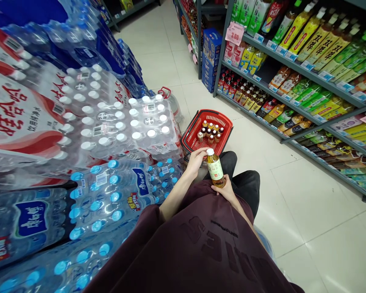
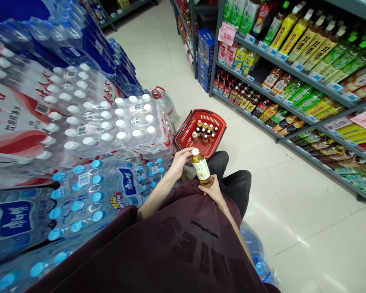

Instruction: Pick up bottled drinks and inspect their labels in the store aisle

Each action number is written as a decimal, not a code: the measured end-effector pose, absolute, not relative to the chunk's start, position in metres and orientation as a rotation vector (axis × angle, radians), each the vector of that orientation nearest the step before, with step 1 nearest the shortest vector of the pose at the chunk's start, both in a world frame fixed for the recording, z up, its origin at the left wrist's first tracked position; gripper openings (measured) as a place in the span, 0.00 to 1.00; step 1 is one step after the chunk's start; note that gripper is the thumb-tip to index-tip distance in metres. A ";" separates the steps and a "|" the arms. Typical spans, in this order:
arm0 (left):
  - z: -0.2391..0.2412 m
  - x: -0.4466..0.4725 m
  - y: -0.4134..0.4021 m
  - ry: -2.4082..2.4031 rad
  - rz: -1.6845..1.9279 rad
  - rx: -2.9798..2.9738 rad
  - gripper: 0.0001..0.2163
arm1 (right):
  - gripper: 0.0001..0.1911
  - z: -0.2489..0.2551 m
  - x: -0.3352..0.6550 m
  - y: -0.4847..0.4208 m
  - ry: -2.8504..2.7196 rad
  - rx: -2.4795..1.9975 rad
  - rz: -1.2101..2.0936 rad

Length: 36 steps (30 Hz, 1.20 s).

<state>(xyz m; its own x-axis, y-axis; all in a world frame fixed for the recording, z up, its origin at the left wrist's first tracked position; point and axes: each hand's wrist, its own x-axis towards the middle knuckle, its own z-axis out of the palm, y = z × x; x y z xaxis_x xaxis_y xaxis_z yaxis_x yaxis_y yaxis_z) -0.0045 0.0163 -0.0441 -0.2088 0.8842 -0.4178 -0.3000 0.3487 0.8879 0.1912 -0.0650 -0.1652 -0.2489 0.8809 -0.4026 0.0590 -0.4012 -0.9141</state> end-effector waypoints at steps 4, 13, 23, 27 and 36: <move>-0.043 -0.004 0.016 1.362 1.203 0.592 0.14 | 0.34 -0.163 0.193 -0.065 -1.180 -1.348 1.729; -0.042 -0.004 0.016 1.319 1.225 0.591 0.13 | 0.26 -0.150 0.199 -0.065 -1.212 -1.240 1.908; -0.048 -0.002 0.015 1.302 1.163 0.638 0.15 | 0.27 -0.156 0.200 -0.067 -1.260 -1.200 1.999; -0.051 -0.003 0.016 1.352 1.189 0.664 0.15 | 0.26 -0.159 0.196 -0.067 -1.245 -1.249 1.952; -0.046 -0.002 0.015 1.376 1.177 0.686 0.16 | 0.27 -0.159 0.192 -0.067 -1.211 -1.274 1.924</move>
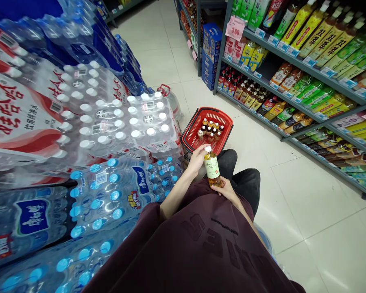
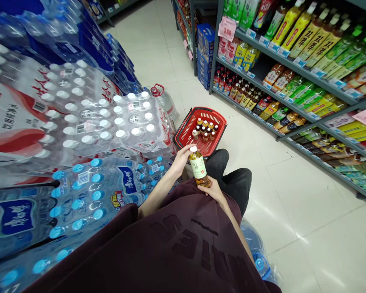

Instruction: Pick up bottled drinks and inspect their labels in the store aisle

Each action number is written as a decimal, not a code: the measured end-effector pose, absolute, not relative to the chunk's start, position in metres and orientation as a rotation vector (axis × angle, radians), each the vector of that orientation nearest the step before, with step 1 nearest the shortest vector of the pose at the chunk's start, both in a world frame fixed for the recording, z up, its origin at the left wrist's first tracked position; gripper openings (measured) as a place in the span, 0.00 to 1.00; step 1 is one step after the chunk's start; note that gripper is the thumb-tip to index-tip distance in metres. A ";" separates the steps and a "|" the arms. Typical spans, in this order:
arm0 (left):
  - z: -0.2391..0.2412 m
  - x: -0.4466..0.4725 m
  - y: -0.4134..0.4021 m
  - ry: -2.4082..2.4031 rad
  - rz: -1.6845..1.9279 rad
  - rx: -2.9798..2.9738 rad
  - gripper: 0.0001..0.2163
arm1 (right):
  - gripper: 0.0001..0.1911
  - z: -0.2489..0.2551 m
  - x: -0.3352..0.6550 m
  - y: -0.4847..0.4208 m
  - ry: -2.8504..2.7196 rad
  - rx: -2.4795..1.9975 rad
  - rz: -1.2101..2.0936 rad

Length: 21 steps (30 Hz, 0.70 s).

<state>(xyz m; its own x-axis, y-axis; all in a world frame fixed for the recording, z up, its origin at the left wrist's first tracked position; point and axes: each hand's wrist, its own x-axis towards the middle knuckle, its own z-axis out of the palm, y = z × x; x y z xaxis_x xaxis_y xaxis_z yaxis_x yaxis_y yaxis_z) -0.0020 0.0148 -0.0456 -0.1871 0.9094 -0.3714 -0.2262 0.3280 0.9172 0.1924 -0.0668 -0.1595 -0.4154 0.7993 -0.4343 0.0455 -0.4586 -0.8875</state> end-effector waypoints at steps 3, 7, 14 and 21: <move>-0.045 -0.002 0.015 1.382 1.171 0.684 0.15 | 0.27 -0.159 0.192 -0.067 -1.209 -1.271 1.927; -0.044 -0.002 0.015 1.383 1.169 0.685 0.15 | 0.27 -0.159 0.192 -0.066 -1.209 -1.270 1.927; -0.045 -0.002 0.014 1.364 1.166 0.689 0.15 | 0.26 -0.155 0.192 -0.066 -1.208 -1.278 1.924; -0.047 -0.002 0.014 1.365 1.157 0.710 0.15 | 0.27 -0.152 0.191 -0.065 -1.210 -1.286 1.923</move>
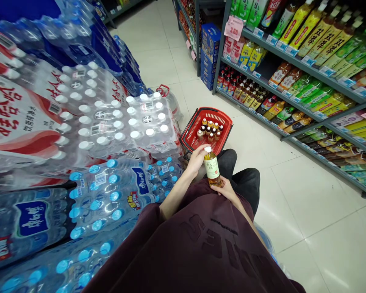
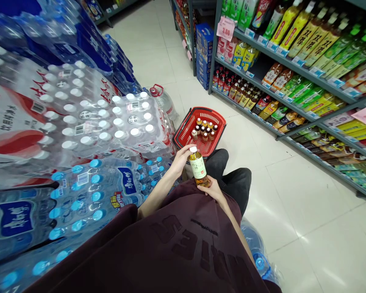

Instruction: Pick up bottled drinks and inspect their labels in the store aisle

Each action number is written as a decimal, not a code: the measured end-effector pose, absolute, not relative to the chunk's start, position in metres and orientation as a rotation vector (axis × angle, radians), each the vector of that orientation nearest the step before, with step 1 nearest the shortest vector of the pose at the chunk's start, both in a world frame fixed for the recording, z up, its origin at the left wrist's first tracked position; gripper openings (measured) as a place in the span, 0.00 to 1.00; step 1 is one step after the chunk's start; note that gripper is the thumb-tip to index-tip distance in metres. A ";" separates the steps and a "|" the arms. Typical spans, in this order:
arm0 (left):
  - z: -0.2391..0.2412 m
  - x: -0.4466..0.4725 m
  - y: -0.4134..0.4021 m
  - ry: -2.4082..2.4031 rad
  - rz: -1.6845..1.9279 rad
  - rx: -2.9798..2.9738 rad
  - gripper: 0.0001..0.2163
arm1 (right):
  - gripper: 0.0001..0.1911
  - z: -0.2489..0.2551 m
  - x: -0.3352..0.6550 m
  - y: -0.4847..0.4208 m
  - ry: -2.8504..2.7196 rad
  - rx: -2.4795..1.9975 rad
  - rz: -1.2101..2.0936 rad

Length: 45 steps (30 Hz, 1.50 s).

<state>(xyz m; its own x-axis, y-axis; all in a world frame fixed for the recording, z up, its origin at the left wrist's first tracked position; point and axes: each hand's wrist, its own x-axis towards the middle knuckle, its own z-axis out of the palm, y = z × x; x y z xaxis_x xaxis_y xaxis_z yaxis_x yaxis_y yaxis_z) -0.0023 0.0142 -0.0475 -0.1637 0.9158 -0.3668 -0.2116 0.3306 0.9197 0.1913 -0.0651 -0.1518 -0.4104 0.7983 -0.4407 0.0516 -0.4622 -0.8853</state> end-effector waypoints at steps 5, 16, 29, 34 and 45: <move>-0.045 -0.002 0.014 1.371 1.157 0.730 0.15 | 0.26 -0.152 0.191 -0.065 -1.207 -1.290 1.915; -0.047 0.000 0.014 1.304 1.143 0.737 0.21 | 0.27 -0.154 0.192 -0.066 -1.203 -1.290 1.918; -0.050 -0.001 0.015 1.300 1.155 0.737 0.19 | 0.36 -0.161 0.192 -0.066 -1.142 -1.273 1.923; -0.051 -0.001 0.016 1.297 1.160 0.723 0.19 | 0.33 -0.163 0.192 -0.066 -1.097 -1.244 1.938; -0.041 0.001 0.011 1.304 1.226 0.652 0.19 | 0.36 -0.160 0.206 -0.069 -1.046 -0.933 2.154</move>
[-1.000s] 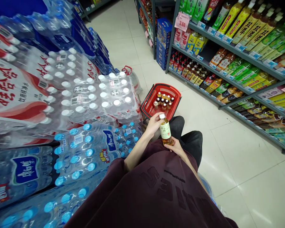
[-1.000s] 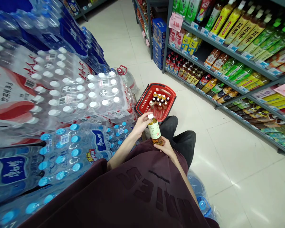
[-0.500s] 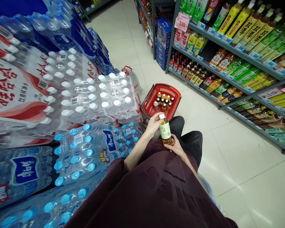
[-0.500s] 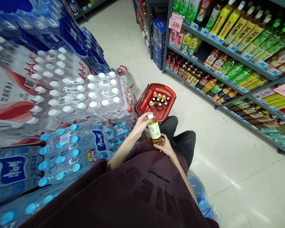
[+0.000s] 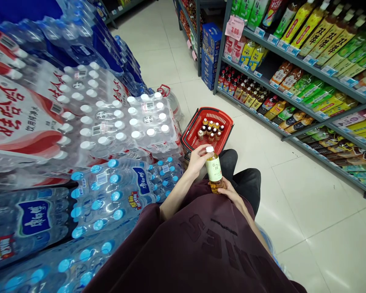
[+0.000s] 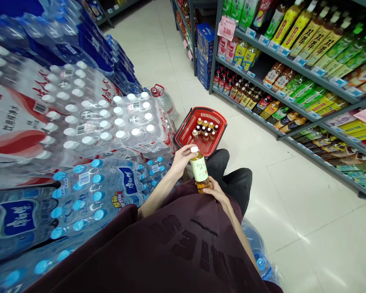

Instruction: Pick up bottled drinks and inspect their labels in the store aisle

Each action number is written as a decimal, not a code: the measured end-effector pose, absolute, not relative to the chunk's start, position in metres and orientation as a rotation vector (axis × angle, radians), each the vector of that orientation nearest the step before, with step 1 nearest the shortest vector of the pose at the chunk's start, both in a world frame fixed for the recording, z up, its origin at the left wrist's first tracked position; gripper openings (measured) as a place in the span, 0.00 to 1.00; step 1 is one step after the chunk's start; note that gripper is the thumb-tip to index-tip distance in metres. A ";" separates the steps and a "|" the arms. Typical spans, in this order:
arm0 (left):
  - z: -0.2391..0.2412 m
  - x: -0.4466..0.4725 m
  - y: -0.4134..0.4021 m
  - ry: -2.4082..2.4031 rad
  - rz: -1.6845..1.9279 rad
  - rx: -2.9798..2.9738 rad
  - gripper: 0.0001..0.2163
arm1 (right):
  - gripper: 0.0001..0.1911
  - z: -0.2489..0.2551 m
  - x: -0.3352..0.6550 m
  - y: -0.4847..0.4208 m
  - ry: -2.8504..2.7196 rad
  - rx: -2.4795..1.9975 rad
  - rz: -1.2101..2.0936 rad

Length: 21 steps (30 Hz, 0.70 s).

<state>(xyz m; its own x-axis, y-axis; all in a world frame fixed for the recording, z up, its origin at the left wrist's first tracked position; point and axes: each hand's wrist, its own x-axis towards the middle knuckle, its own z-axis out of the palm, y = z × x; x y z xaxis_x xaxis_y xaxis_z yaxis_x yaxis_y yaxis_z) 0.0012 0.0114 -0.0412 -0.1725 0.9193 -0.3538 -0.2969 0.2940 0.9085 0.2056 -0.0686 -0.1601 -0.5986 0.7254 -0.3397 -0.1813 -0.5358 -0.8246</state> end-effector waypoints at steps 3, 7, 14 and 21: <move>-0.038 0.002 0.011 1.271 1.211 0.623 0.19 | 0.34 -0.157 0.210 -0.073 -1.105 -0.823 2.277; -0.040 0.005 0.009 1.252 1.117 0.667 0.18 | 0.28 -0.159 0.214 -0.074 -1.180 -0.774 2.396; -0.053 0.001 0.009 1.382 1.117 0.941 0.14 | 0.47 -0.161 0.211 -0.075 -0.996 -0.671 2.487; -0.046 -0.001 0.008 1.418 1.030 1.185 0.16 | 0.44 -0.156 0.204 -0.076 -0.979 -0.748 2.444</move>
